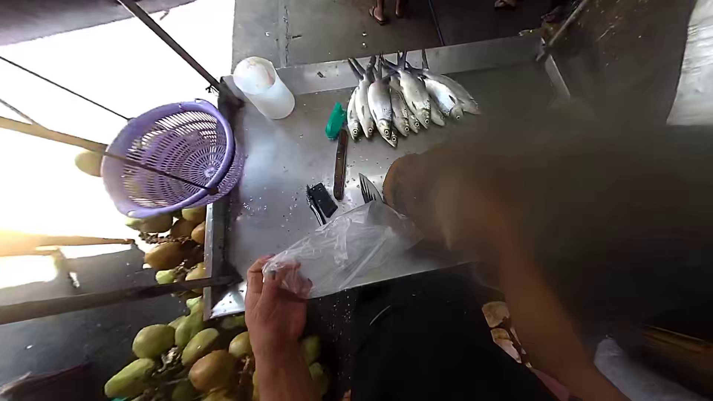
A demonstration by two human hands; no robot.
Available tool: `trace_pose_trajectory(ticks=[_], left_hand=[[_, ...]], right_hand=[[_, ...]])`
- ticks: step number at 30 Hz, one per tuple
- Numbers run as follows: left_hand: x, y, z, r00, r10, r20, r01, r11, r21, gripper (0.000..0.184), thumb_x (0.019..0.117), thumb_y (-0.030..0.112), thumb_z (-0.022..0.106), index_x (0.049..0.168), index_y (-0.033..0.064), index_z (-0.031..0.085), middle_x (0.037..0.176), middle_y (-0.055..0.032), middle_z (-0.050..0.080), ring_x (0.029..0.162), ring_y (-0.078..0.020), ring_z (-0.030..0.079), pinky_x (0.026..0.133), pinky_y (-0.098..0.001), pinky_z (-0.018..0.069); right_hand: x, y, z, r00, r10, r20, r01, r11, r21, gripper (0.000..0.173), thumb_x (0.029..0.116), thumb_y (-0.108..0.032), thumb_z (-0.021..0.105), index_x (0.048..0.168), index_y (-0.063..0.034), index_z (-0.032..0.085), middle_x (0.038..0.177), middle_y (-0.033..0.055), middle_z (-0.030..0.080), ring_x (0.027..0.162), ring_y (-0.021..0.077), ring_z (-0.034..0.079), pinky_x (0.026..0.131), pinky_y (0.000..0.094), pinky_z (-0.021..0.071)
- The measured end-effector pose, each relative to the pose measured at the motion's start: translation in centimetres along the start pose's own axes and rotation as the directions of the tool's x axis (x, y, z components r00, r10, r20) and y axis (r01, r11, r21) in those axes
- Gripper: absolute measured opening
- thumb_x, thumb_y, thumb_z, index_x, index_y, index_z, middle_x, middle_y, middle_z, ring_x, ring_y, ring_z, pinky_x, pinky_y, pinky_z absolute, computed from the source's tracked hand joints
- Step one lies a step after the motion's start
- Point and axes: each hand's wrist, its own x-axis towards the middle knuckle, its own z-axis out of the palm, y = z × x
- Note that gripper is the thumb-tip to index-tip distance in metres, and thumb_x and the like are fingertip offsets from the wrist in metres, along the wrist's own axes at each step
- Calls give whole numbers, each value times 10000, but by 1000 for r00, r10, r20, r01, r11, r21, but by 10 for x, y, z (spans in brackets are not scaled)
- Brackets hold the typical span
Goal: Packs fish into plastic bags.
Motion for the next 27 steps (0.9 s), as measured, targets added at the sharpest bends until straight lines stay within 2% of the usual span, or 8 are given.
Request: trace_pose_trajectory(ticks=[3, 5, 8, 11, 14, 17, 20, 27], left_hand=[[-1, 11, 23, 970, 105, 217, -129, 987, 100, 937, 902, 195, 751, 1556, 211, 80, 1182, 8, 700, 858, -152, 734, 705, -315, 641], [2, 6, 33, 943, 141, 300, -218, 945, 242, 750, 881, 142, 739, 1515, 108, 338, 1239, -1, 674, 908, -122, 704, 768, -308, 622], [17, 6, 33, 928, 130, 350, -345, 656, 671, 331, 904, 145, 655, 1226, 136, 731, 1296, -49, 644, 887, -46, 643, 738, -234, 557], [27, 13, 36, 966, -42, 255, -215, 417, 883, 475, 940, 213, 660, 1410, 158, 616, 1425, -102, 555, 788, -114, 603, 681, -341, 521], [34, 12, 37, 974, -95, 208, -142, 461, 876, 545, 923, 176, 678, 1454, 117, 573, 1383, -142, 606, 827, -192, 641, 738, -427, 537], [35, 11, 39, 968, -94, 233, -138, 577, 805, 550, 891, 142, 667, 1436, 159, 592, 1244, -83, 678, 764, -123, 634, 696, -357, 548], [24, 21, 47, 948, -89, 305, -155, 711, 686, 553, 884, 97, 586, 1434, 154, 596, 1202, -37, 703, 690, -67, 631, 634, -283, 556], [-38, 45, 64, 893, -48, 448, -242, 789, 565, 635, 871, 1, 557, 1498, 95, 522, 1317, -15, 679, 665, 12, 592, 597, -198, 522]], right_hand=[[23, 30, 12, 985, 173, -25, -174, 963, -207, 902, 827, -643, 743, 1432, -9, 532, 1478, 317, 458, 1356, 511, 449, 1084, 720, 346], [36, 41, 39, 974, 218, 65, -195, 947, -255, 932, 823, -637, 747, 1481, -31, 484, 1502, 283, 464, 1393, 487, 430, 1093, 728, 334], [43, 29, 46, 986, 70, 149, -37, 976, -213, 495, 978, -373, 665, 1237, 48, 653, 1219, 330, 646, 1182, 500, 607, 1008, 691, 443], [31, 11, 15, 952, -213, 222, 206, 977, 51, 261, 975, -212, 661, 984, 46, 702, 923, 233, 681, 896, 340, 662, 851, 570, 519], [-25, -56, -42, 896, -401, 190, 278, 841, 465, 62, 880, -33, 631, 836, -15, 672, 736, 13, 643, 699, 45, 609, 733, 260, 550], [-64, -113, -50, 836, -480, 266, 82, 589, 804, 203, 797, -36, 500, 657, -147, 596, 582, -92, 617, 551, -32, 575, 596, 169, 523], [-63, -118, 27, 716, -654, 243, 61, 406, 912, 199, 970, -36, 480, 921, 37, 659, 816, 8, 689, 764, -5, 648, 731, 169, 556], [-100, -175, 132, 927, -325, 187, 81, 661, 746, 338, 1021, -132, 540, 1232, 119, 622, 1156, 225, 686, 1105, 232, 653, 1000, 400, 520]])
